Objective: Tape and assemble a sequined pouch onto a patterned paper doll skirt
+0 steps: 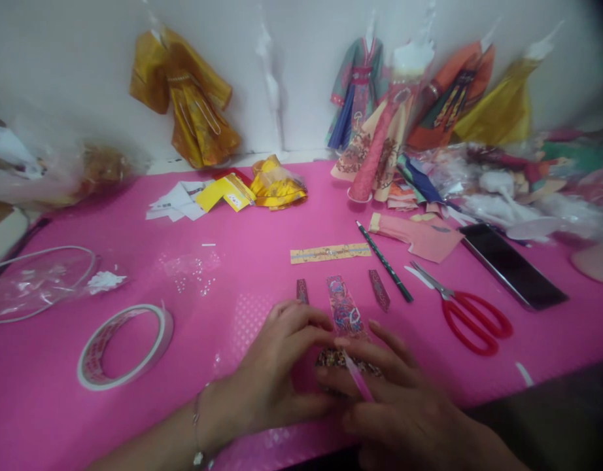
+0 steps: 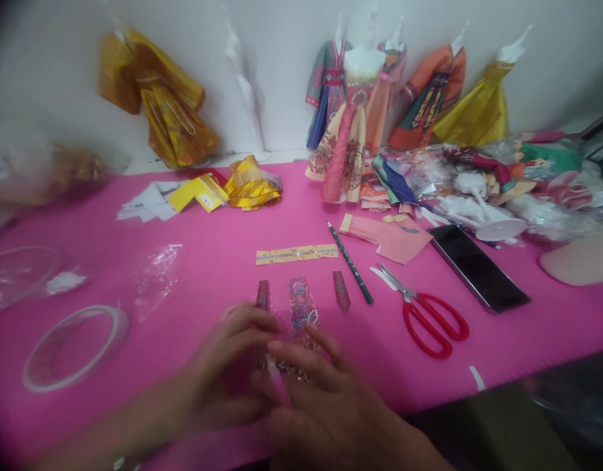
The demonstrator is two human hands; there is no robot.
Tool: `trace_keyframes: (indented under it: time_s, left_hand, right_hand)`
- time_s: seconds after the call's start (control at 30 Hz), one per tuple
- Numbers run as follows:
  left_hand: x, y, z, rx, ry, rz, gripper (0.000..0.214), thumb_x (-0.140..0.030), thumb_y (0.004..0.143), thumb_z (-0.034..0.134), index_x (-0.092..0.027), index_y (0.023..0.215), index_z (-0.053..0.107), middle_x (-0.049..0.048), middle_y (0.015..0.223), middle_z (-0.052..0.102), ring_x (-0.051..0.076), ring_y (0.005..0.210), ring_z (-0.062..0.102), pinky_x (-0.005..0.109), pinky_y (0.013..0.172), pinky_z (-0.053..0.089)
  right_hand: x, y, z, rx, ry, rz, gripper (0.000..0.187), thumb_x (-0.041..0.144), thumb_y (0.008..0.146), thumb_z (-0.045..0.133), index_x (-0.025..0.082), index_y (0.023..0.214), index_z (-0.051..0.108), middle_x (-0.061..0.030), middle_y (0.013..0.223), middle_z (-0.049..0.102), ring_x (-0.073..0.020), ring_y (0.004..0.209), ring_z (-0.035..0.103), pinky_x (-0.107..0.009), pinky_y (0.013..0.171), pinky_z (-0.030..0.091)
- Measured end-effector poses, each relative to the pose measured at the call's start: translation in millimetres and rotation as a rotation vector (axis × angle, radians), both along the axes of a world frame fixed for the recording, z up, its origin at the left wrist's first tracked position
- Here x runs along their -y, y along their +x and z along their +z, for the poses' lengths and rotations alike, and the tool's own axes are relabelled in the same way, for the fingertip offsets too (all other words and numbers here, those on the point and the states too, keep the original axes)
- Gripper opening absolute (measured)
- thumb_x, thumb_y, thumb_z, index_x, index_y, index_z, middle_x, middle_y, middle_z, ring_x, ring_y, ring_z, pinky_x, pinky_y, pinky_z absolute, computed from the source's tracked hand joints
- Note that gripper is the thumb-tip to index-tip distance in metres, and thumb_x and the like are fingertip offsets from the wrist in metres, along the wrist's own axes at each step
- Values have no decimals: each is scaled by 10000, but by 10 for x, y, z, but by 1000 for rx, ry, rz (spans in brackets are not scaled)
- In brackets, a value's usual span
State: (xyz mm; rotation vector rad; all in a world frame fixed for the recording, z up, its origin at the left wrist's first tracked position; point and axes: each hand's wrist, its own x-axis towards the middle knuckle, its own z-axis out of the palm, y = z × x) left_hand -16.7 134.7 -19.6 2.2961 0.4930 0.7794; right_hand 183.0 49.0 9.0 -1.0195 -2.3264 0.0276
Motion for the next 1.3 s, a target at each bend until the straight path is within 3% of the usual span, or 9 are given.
trace_keyframes:
  time_s: [0.23, 0.43, 0.6, 0.93, 1.3]
  left_hand:
    - [-9, 0, 36, -4, -24, -19, 462, -253, 714, 769, -254, 1138, 585, 48, 1083, 614, 245, 1008, 573, 434, 929, 435]
    - [2, 9, 8, 12, -15, -10, 482, -229, 691, 767, -246, 1132, 572, 46, 1085, 606, 238, 991, 574, 421, 919, 435]
    - [-4, 9, 18, 0, -17, -14, 456, -251, 710, 756, -263, 1123, 565, 48, 1085, 608, 246, 994, 576, 430, 925, 429]
    - [8, 2, -6, 1, -27, -28, 539, -208, 659, 796, -233, 1143, 559, 52, 1113, 599, 236, 1008, 569, 420, 920, 429]
    - [4, 16, 3, 15, -29, -45, 493, -224, 682, 786, -249, 1116, 553, 45, 1096, 597, 232, 996, 566, 423, 921, 432]
  right_hand:
    - [57, -40, -121, -149, 12, -109, 208, 311, 992, 471, 264, 822, 583, 16, 1050, 766, -162, 1188, 587, -355, 1214, 204]
    - [4, -29, -37, -79, 29, -47, 102, 316, 961, 528, 264, 902, 593, 6, 1078, 760, -163, 1201, 582, -312, 1216, 197]
    - [-43, 26, 68, -9, 11, -19, 123, 337, 950, 554, 282, 849, 597, 45, 1078, 770, -154, 1123, 629, -294, 1210, 207]
    - [-25, 22, 46, -10, -15, 4, 106, 367, 946, 572, 275, 903, 605, 11, 1086, 764, -164, 1208, 590, -291, 1213, 215]
    - [-3, 33, 9, -24, -64, 6, 119, 369, 936, 597, 258, 938, 637, -21, 1108, 751, -196, 1181, 591, -330, 1219, 177]
